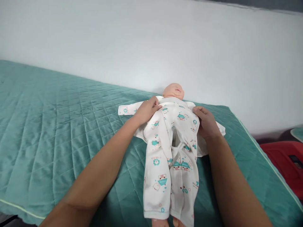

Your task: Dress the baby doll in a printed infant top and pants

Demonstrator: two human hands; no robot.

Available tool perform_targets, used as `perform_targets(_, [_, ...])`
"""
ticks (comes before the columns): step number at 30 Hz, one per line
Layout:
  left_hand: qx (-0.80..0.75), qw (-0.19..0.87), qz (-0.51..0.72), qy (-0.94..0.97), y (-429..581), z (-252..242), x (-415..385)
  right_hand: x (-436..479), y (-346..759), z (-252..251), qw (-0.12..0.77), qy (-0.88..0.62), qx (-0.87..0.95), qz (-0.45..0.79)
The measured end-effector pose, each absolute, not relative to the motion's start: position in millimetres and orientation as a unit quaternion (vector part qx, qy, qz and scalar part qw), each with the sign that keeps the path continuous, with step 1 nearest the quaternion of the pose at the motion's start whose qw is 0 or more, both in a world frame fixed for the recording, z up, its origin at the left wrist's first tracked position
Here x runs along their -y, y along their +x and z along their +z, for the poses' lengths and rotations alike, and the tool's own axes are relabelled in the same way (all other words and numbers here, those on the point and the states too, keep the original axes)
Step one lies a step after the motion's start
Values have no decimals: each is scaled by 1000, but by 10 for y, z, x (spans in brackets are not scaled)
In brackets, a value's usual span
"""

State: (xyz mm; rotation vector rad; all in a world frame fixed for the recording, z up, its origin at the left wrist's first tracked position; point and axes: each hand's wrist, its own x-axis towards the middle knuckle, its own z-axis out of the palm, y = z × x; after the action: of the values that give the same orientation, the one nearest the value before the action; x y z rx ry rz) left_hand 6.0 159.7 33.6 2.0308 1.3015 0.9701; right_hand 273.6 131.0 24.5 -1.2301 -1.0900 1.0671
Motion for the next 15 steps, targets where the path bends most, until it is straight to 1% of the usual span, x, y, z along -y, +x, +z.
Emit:
perform_targets(3, [-485, 279, 347, 752, 0, 275, -1572, -1222, 2839, 236, 531, -535, 469, 460])
perform_targets(7, [-506, 280, 329, 747, -52, 210, -1529, -1100, 2942, 232, 418, -554, 554, 461])
perform_targets(9, [-518, 265, 315, 750, -58, 189, -1513, -1070, 2964, 222, 378, -576, 587, 427])
perform_targets(11, [-532, 244, 297, 754, -53, 172, -1504, -1066, 2956, 208, 360, -607, 601, 375])
perform_targets(15, [-555, 198, 241, 771, -35, 156, -1484, -1087, 2872, 191, 319, -679, 619, 232])
